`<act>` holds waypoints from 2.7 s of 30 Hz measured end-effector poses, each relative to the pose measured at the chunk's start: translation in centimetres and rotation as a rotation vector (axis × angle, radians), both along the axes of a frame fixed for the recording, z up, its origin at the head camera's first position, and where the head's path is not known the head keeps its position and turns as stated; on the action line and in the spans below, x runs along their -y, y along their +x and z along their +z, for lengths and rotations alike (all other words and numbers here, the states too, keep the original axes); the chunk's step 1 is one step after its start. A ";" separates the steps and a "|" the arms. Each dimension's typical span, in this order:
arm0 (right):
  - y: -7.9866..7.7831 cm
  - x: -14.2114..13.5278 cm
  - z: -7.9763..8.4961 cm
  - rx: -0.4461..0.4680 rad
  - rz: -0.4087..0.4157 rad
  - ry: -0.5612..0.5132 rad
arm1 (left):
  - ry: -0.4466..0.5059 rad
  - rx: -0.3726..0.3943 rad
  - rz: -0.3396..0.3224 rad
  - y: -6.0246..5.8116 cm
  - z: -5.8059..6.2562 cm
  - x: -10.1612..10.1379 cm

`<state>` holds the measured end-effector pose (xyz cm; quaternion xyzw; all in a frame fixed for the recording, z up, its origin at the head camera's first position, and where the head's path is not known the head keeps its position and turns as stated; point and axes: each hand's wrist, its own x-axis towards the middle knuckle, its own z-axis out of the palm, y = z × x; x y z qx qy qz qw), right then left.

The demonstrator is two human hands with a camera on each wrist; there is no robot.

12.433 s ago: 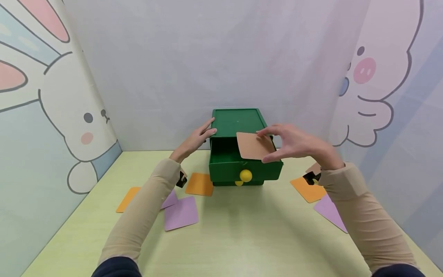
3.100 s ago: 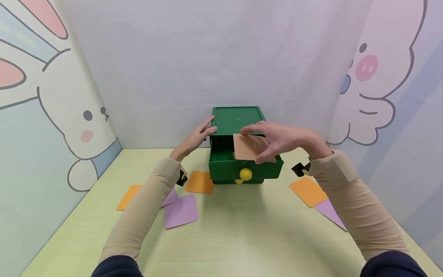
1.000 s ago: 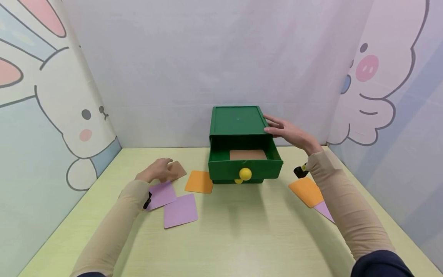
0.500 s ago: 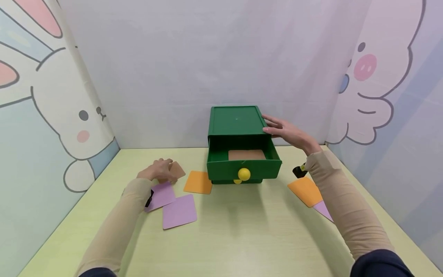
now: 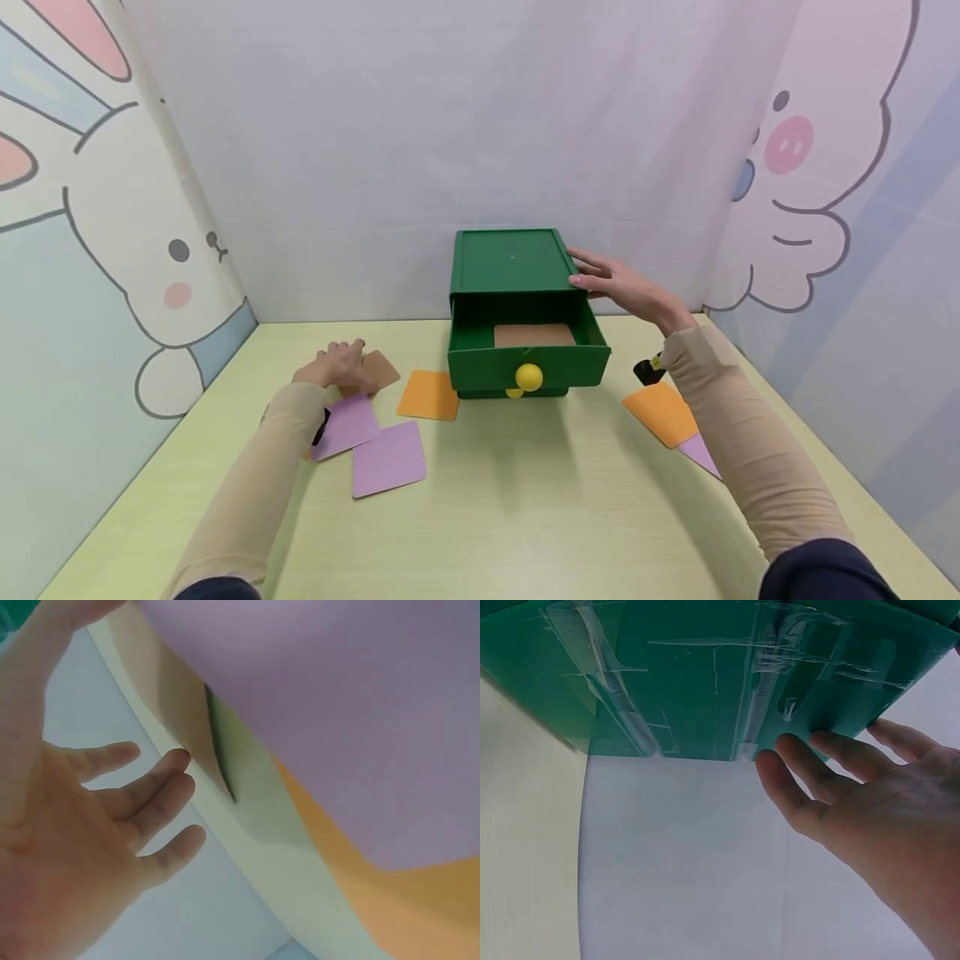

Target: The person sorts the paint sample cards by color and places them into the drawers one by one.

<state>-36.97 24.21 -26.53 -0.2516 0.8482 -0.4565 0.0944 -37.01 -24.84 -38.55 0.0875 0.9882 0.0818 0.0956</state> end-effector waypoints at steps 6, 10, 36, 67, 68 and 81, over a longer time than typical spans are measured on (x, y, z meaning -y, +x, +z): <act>0.1 0.0 0.1 0.004 0.001 -0.004 | 0.010 -0.025 0.038 0.1 -0.2 0.2; 0.2 -0.1 0.1 0.004 0.002 0.001 | 0.017 -0.058 0.046 0.2 -0.4 0.2; 0.2 -0.3 0.4 -0.006 -0.003 -0.014 | -0.009 -0.026 0.109 0.7 0.6 -0.4; 0.1 -0.2 0.5 0.015 -0.016 -0.032 | -0.083 0.122 0.020 0.4 1.4 0.2; 0.1 -0.2 0.5 0.017 -0.017 -0.032 | -0.072 0.105 0.010 0.3 1.3 0.2; -0.2 -0.1 0.4 0.019 -0.025 -0.033 | 0.181 0.150 -0.147 -1.0 0.3 1.5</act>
